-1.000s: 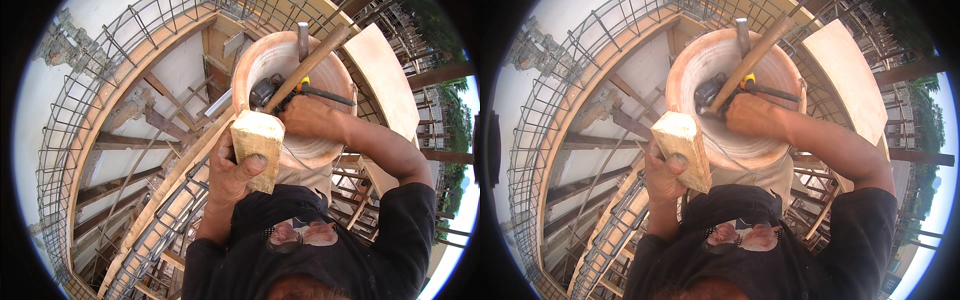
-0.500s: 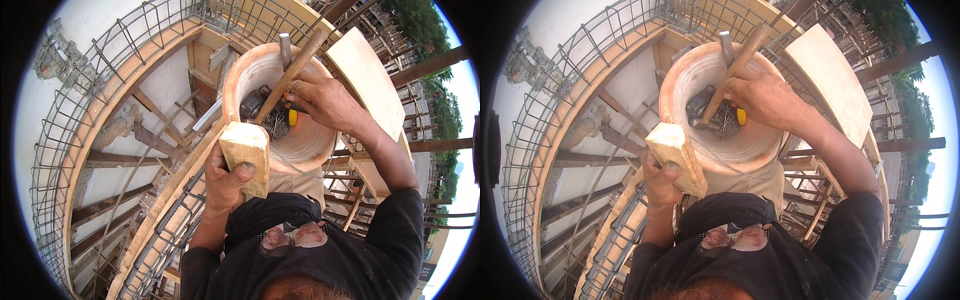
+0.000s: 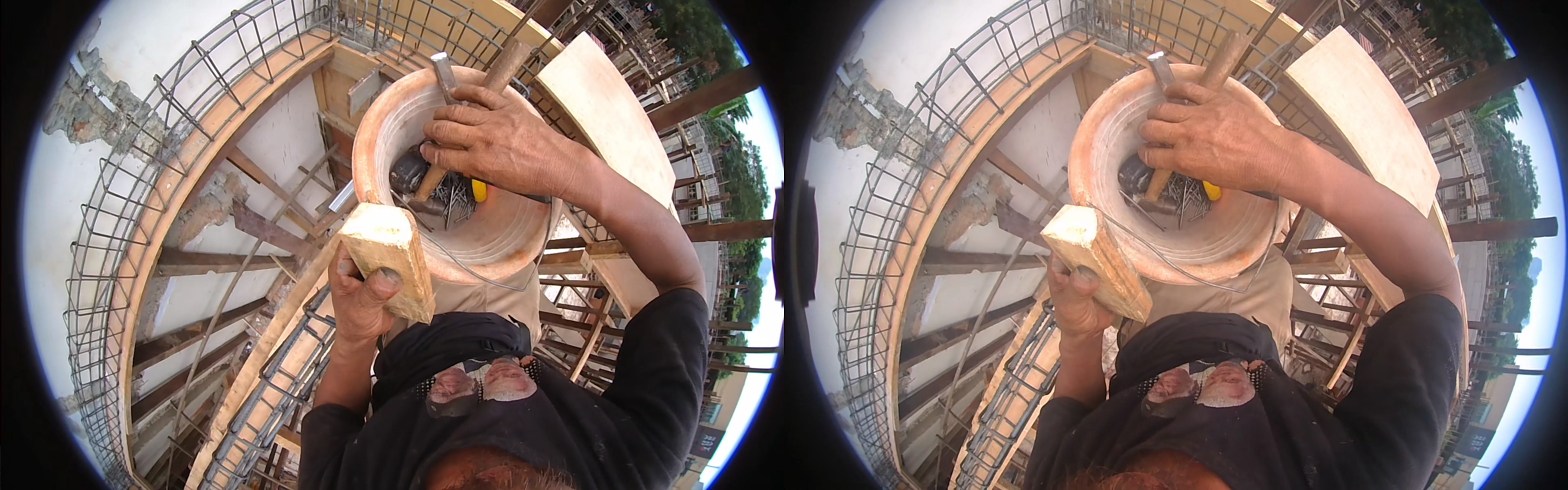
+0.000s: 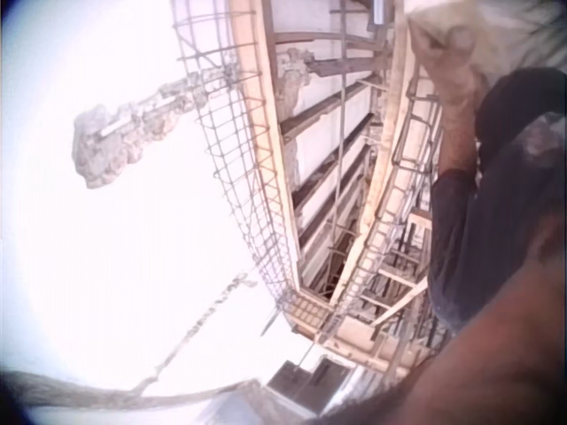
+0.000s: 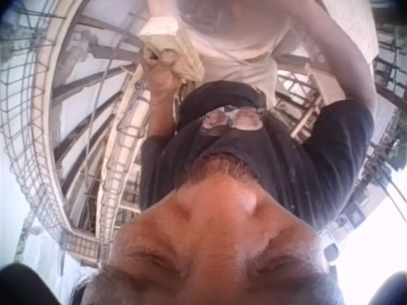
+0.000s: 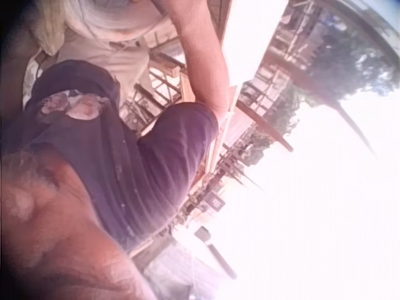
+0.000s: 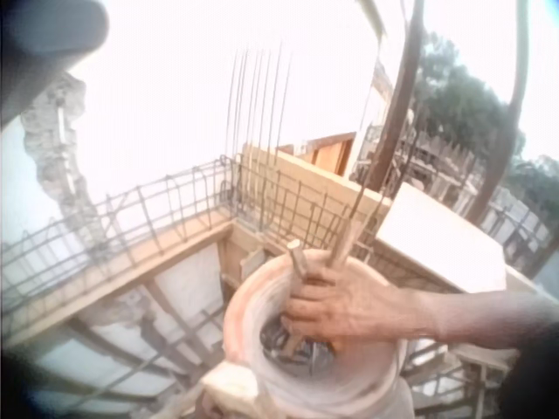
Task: The person places a wooden panel onto a rebar and wooden frame, measures the panel with a tape measure, and then retrieves tools from a bucket.
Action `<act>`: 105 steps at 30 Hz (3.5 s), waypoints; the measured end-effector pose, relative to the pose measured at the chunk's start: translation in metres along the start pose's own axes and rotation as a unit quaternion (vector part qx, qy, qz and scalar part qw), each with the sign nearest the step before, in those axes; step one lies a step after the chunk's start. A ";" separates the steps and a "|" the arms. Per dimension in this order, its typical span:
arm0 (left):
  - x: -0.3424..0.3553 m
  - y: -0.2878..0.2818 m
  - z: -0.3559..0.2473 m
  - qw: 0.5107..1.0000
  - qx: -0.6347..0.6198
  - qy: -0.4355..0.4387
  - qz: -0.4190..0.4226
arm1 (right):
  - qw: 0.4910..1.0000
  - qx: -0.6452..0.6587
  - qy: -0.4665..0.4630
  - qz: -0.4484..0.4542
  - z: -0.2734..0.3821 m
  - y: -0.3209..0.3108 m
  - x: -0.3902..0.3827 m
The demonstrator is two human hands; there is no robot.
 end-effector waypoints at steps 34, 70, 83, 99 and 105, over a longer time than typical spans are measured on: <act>0.001 -0.004 0.000 0.999 0.030 -0.015 0.009 | 0.936 -0.089 -0.046 0.338 0.066 0.061 -0.035; 0.003 -0.028 0.010 0.999 -0.021 0.009 -0.029 | 0.866 0.339 0.358 0.078 0.000 -0.034 -0.019; 0.006 -0.023 0.012 1.000 -0.013 0.008 -0.004 | 0.906 0.052 0.083 0.412 0.060 0.062 -0.036; 0.008 -0.022 0.012 0.999 -0.038 0.038 -0.007 | 0.941 -0.038 0.060 0.331 0.065 0.087 -0.044; 0.008 -0.022 0.013 0.999 -0.026 0.027 0.003 | 0.927 -0.057 -0.020 0.369 0.067 0.090 -0.039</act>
Point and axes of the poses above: each hand's wrist, its own x-axis towards the middle knuckle, its own y-axis out of the palm, z = x × y, the point moved 5 cm from there along x, towards the middle knuckle, and after that the axes turned 11 degrees about -z, right-handed, at the moved point
